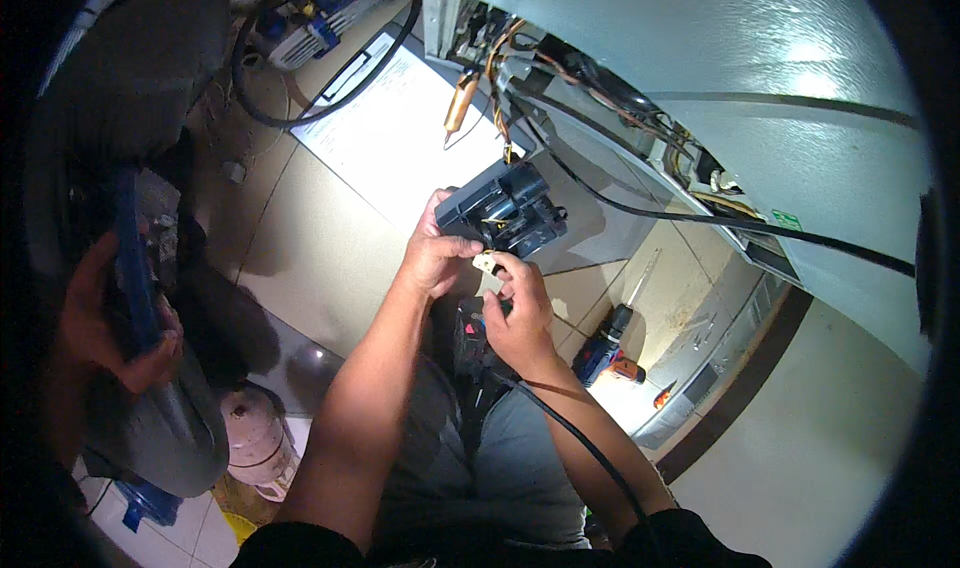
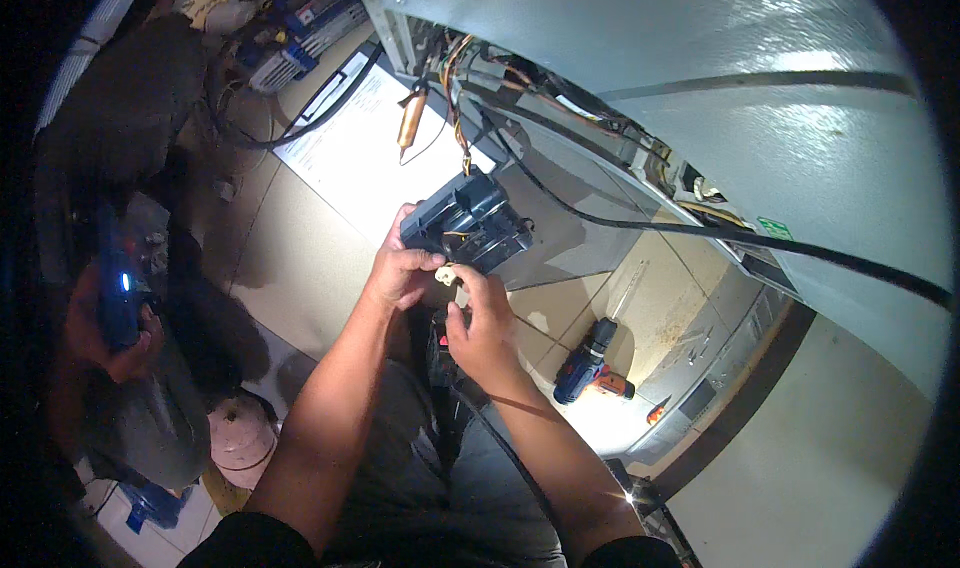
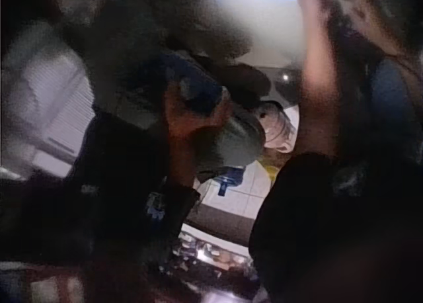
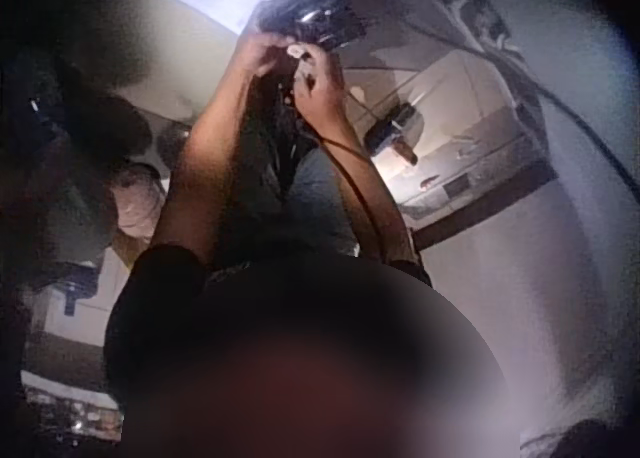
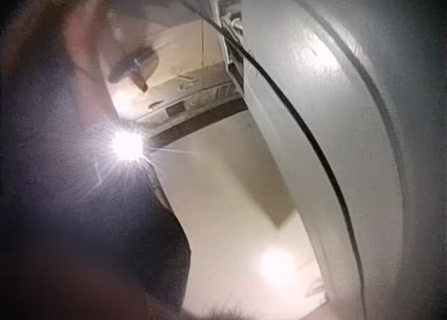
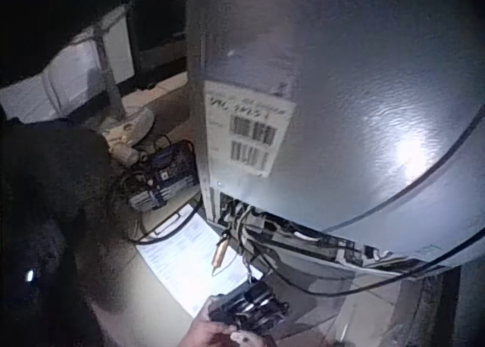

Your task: The person sits on the floor and uses a cordless drill and screwdriver to remove screws and a metal bracket from the bottom of a refrigerator. They then disconnect a wire harness and remove a black component from the appliance's interior.

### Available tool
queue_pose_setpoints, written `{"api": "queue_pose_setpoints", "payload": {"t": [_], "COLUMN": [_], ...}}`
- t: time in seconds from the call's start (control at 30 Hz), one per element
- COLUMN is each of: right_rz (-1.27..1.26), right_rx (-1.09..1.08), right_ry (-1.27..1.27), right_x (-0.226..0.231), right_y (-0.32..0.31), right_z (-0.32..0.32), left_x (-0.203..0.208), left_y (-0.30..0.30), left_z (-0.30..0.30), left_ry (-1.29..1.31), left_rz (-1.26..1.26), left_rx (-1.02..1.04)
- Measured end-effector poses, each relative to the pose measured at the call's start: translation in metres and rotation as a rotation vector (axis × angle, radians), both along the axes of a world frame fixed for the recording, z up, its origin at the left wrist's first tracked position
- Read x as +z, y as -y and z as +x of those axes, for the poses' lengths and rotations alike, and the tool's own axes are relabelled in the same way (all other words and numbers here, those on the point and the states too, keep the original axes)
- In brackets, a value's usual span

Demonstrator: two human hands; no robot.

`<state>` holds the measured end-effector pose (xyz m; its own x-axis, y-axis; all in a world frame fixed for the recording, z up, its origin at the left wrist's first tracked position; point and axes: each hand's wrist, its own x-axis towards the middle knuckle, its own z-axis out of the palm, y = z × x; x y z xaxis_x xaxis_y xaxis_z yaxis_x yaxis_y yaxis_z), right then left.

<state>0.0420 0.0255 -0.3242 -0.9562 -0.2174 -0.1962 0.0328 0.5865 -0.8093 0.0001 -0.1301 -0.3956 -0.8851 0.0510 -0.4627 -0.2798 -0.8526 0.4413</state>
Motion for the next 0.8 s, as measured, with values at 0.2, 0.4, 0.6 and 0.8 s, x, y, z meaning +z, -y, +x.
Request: {"api": "queue_pose_setpoints", "payload": {"t": [0.2, 0.4, 0.6, 0.8], "right_rz": [-0.025, -0.247, -0.477, -0.519], "right_rx": [-0.236, -0.519, -0.697, -0.719], "right_ry": [-0.047, 0.601, 0.839, 0.961], "right_x": [-0.043, -0.095, -0.101, -0.102], "right_y": [-0.059, -0.119, -0.147, -0.155], "right_z": [0.036, 0.070, 0.076, 0.067], "left_x": [0.037, 0.035, 0.013, -0.007], "left_y": [0.020, 0.021, 0.020, 0.013], "left_z": [-0.003, 0.000, 0.005, 0.000], "left_ry": [0.013, 0.003, 0.061, 0.149], "left_rz": [-0.471, -0.620, -0.413, -0.241], "left_rx": [-0.200, -0.151, -0.084, 0.012]}}
